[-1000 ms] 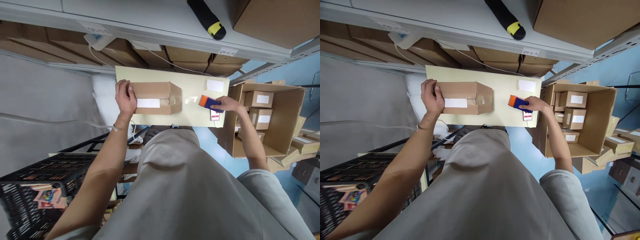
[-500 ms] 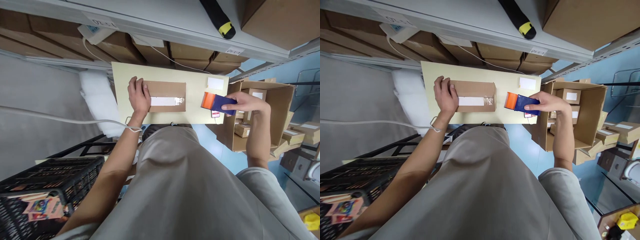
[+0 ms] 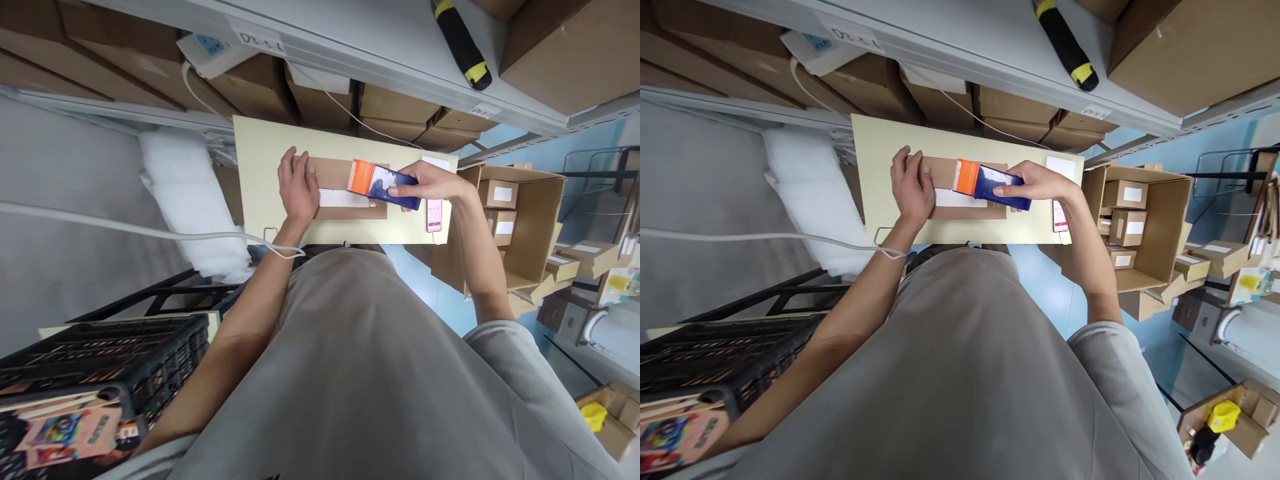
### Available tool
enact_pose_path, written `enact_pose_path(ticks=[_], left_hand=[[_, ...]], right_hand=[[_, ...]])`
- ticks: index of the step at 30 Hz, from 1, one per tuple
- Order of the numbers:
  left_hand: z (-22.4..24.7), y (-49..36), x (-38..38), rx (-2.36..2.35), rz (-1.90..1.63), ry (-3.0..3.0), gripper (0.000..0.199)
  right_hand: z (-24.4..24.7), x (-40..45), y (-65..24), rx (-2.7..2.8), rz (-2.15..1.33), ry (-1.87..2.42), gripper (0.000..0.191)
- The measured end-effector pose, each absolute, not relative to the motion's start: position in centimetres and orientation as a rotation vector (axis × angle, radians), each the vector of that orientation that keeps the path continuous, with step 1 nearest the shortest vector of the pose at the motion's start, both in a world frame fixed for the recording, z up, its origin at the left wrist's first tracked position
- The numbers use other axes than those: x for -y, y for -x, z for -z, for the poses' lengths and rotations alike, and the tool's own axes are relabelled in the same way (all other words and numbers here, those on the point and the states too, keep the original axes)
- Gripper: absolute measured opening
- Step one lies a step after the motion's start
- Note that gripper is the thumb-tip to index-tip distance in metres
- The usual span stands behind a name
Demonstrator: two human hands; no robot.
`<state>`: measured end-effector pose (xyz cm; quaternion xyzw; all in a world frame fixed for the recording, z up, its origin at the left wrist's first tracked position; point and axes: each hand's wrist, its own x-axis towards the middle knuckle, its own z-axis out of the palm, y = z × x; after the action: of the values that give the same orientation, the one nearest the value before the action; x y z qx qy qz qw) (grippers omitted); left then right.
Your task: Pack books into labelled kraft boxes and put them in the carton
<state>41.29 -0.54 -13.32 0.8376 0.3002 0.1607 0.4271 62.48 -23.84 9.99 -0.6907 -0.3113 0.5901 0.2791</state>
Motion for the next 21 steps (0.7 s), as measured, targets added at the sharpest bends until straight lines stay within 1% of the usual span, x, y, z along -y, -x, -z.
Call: enact_pose_path(ticks=[4,10,17,21], left_hand=[[13.7,-40.9,0.0,-0.705,-0.376,-2.061,0.066],[13.3,-40.7,0.0,-0.659,-0.311,-2.081,0.082],[12.9,-41.3,0.9,-0.643,-0.255,-2.096,0.089],[12.6,-41.3,0.9,-0.639,-0.261,-2.091,0.087]], right_hand=[[-9.1,21.3,-61.2,0.845,-1.559,1.835,0.061],[-9.3,20.6,-60.3,0.777,-1.549,1.867,0.062],[-11.8,25.7,-62.3,0.698,-1.565,1.998,0.071],[-14.1,29.8,-64.0,0.652,-1.513,2.220,0.075]])
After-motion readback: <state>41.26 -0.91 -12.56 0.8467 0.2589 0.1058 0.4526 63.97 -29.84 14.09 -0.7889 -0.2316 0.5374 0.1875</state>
